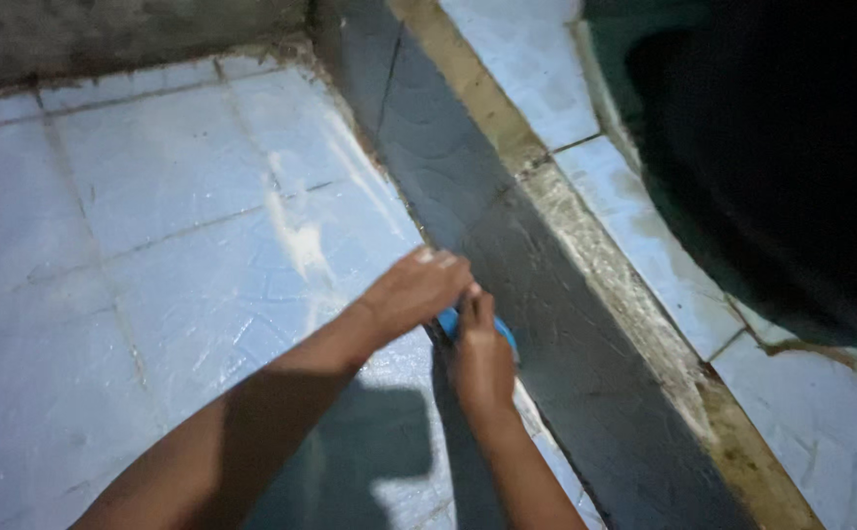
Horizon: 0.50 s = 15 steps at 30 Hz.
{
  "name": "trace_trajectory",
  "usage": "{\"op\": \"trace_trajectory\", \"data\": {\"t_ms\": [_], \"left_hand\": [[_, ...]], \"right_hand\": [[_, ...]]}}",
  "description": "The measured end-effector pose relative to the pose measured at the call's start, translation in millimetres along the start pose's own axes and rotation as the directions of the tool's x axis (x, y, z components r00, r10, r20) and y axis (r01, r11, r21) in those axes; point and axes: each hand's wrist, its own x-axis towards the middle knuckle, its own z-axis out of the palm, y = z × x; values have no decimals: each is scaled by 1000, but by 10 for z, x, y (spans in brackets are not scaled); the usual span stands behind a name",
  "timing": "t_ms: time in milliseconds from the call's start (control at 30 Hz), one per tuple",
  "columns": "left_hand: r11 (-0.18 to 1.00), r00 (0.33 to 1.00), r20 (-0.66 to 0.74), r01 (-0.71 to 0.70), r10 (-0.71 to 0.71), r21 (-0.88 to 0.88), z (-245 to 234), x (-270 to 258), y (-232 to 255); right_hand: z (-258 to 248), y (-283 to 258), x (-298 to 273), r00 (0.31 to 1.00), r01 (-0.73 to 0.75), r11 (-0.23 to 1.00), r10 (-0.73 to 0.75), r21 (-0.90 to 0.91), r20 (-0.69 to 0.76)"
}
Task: The person scrubs the tiled floor of a room with a blue brush, using soapy water from a small packet.
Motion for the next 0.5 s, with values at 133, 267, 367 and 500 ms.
{"op": "trace_trajectory", "data": {"t_ms": [133,267,367,500], "left_hand": [[997,984,-158,-75,78,23,-8,-40,13],[947,988,-134,-115,77,-301,271,-207,698],[920,996,-21,-93,92,-382,362,-238,1587],[987,993,-118,-35,16,-160,366,-289,1855]], "right_hand": [[3,41,-16,998,15,995,-8,102,-62],[-224,349,-732,823,-565,776,503,280,264],[-426,553,-1375,968,-245,969,245,-10,45],[-369,829,-1506,941,-305,946,317,-113,119]]}}
